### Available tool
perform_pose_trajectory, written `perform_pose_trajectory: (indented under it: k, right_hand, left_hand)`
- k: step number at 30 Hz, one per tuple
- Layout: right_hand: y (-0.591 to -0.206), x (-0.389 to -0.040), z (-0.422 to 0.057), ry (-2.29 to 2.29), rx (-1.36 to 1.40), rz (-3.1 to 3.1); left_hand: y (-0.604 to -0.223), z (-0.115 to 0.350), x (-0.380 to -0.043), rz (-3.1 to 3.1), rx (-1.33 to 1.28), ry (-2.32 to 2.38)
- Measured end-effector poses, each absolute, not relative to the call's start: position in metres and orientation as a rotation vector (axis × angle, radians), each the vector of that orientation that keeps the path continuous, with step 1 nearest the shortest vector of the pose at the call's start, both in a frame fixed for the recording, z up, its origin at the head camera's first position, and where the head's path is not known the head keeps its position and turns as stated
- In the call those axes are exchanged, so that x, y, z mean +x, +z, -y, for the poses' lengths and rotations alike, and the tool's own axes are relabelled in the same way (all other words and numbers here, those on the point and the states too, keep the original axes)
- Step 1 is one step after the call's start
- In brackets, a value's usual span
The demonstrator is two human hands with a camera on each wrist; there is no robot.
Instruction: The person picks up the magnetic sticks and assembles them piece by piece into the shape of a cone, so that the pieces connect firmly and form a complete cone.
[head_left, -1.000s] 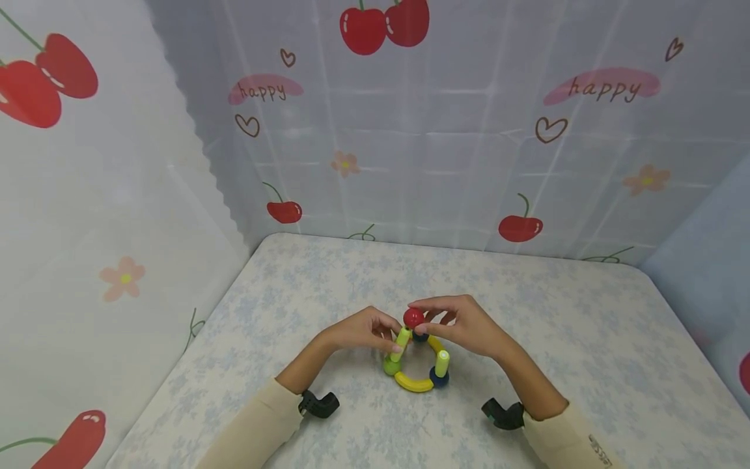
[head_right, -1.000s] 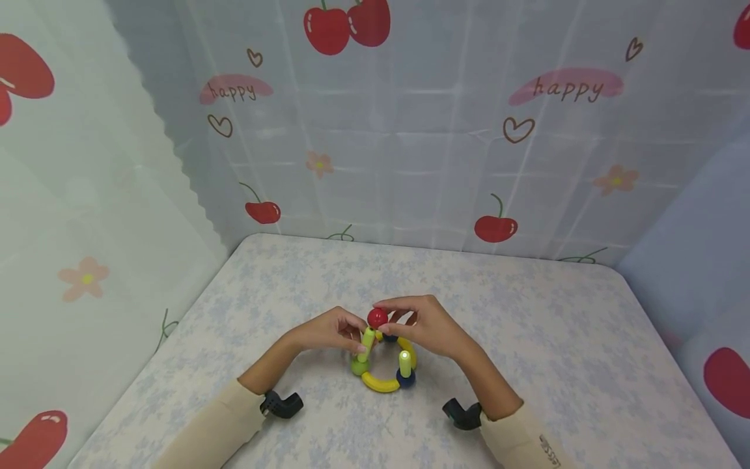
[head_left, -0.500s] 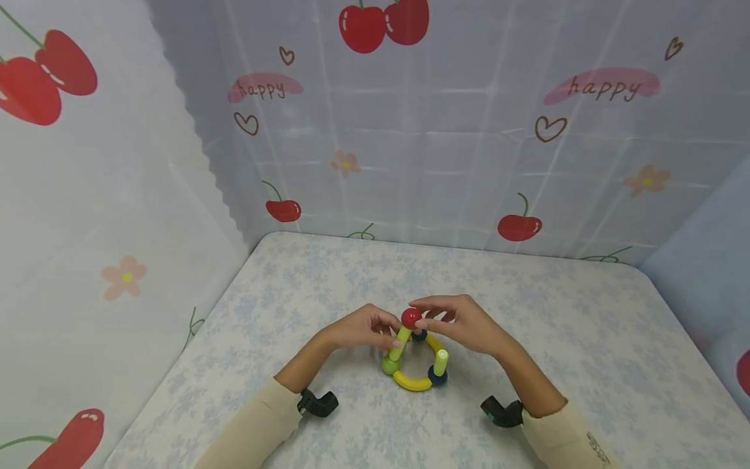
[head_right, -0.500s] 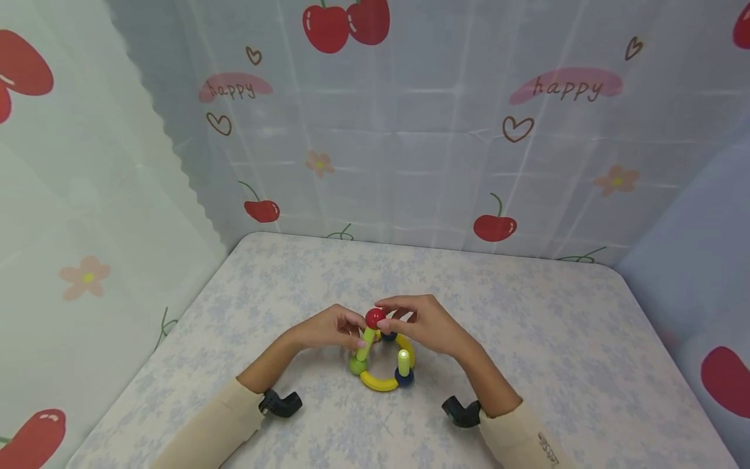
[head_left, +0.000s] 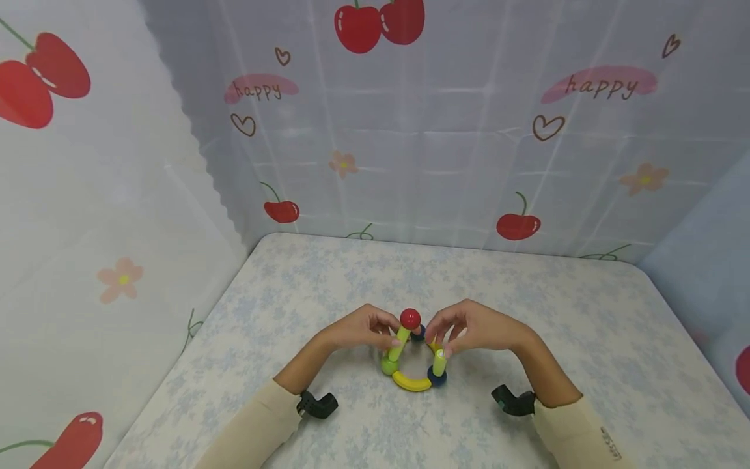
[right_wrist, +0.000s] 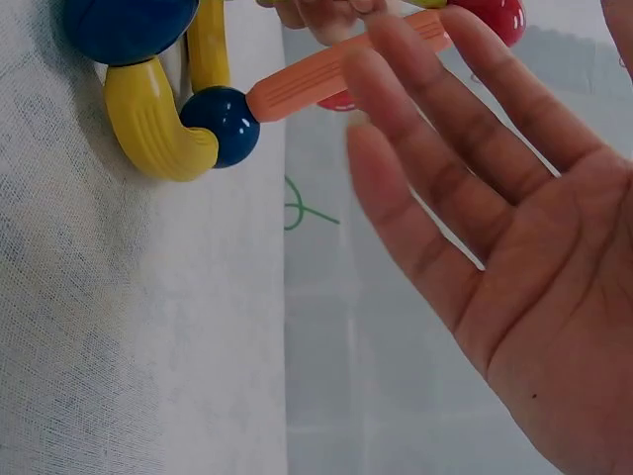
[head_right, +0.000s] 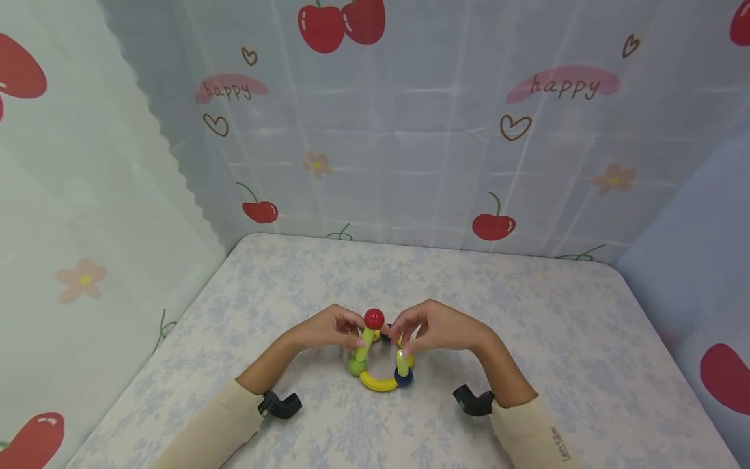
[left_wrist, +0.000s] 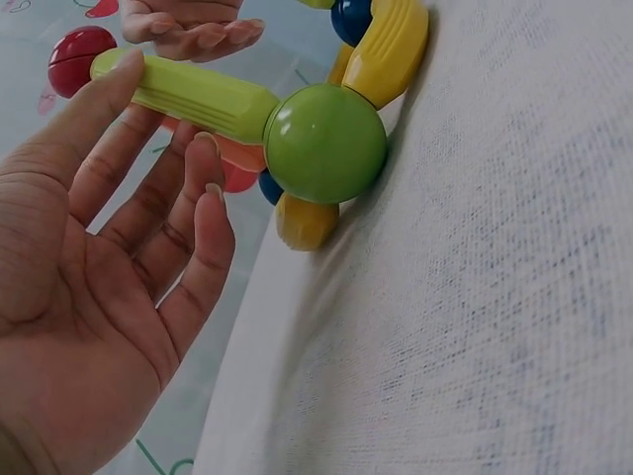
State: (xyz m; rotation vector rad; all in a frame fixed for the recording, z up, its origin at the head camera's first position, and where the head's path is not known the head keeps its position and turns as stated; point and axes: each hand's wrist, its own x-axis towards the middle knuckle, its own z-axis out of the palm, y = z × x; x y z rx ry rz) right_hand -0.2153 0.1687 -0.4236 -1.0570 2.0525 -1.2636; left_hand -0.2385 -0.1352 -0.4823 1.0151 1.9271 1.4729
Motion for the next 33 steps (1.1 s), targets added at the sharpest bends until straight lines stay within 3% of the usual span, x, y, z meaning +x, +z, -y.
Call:
perform_pose_trajectory:
  k: [33]
  right_hand:
    - [-0.437,-0.217,-0.156,-1.163,-1.098,-2.105]
  left_hand:
    - [-0.486,0.13,-0.237,-1.894,1.003,1.551]
